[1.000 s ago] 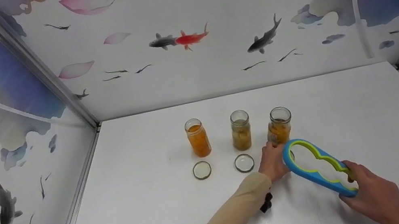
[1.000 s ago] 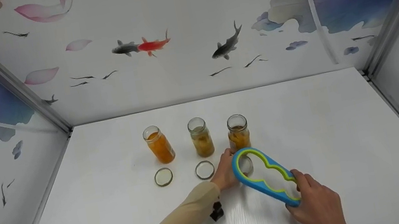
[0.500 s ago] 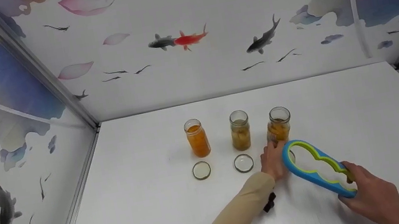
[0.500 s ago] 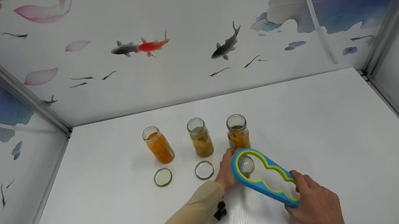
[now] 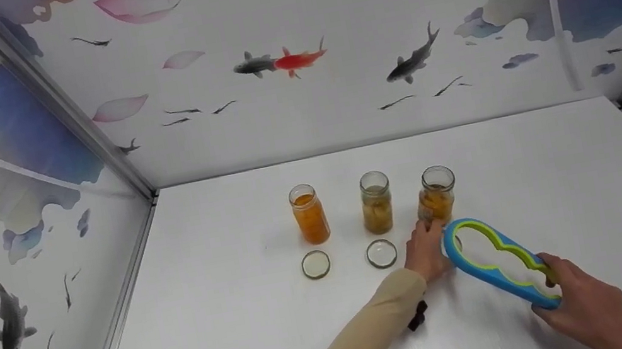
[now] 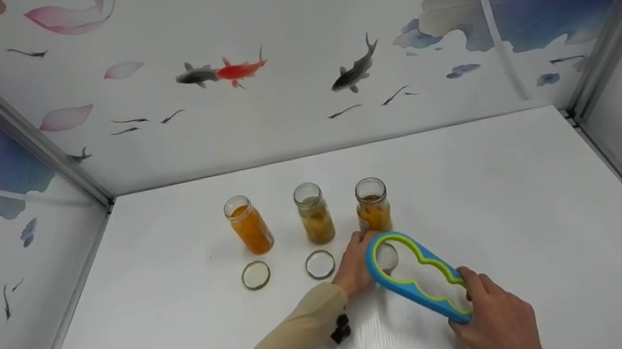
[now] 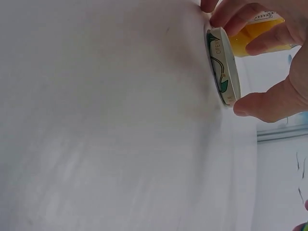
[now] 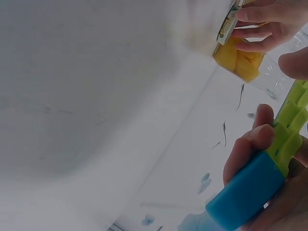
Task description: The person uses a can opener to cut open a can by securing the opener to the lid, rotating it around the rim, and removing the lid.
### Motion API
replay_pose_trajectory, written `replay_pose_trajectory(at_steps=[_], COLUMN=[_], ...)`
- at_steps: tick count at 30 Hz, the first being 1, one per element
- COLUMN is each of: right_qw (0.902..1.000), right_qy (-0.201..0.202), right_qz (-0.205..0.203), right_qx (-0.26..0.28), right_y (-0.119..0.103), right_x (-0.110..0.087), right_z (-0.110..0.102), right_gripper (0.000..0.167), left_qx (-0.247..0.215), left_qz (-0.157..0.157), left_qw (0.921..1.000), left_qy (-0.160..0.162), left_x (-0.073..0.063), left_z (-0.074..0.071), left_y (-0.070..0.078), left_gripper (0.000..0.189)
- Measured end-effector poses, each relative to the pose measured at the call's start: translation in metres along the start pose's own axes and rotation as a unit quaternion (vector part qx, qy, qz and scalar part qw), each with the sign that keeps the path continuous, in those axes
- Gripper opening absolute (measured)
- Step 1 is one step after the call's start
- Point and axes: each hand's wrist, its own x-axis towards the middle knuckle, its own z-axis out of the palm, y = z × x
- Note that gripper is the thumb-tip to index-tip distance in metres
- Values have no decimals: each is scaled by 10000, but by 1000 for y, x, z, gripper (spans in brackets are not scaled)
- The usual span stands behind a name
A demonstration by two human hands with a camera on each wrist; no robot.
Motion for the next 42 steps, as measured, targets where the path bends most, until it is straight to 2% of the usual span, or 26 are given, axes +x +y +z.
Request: replay_pose_trajectory(at_steps=[4,11,16,20,25,32,36,42], right_qw=[9999,9987,9972,9948,9923,9869,9833,9793], right_qy=[-19,203,267,217,55,-563,-747,-929], right_qz=[143,466,661,959,1188,1430,1522,1693], right_qx=[-2,-97,-223,-263,-349,-490,-657,-614], right_y=[3,12,16,19,25,40,48,52], right_x=[1,1,2,4,8,17,20,26], right_z=[-3,-3,-4,-5,-8,-11,-10,-6], right_gripper=[79,79,77,78,82,85,82,77], left_qx=[-142,-241,215,693,1001,1348,1189,967], left_qz=[-17,-137,-12,315,635,854,795,803], left_qw=[9999,9996,9998,9969,9926,9871,9895,9907], left_qy=[30,38,37,175,246,130,232,521], left_x=[-2,-6,-7,-11,-20,-40,-48,-57], left_z=[-4,-12,-19,-24,-35,-55,-67,-82], left_y=[-2,-5,-8,-12,-19,-43,-61,-83], left_gripper=[67,64,63,63,64,61,61,61])
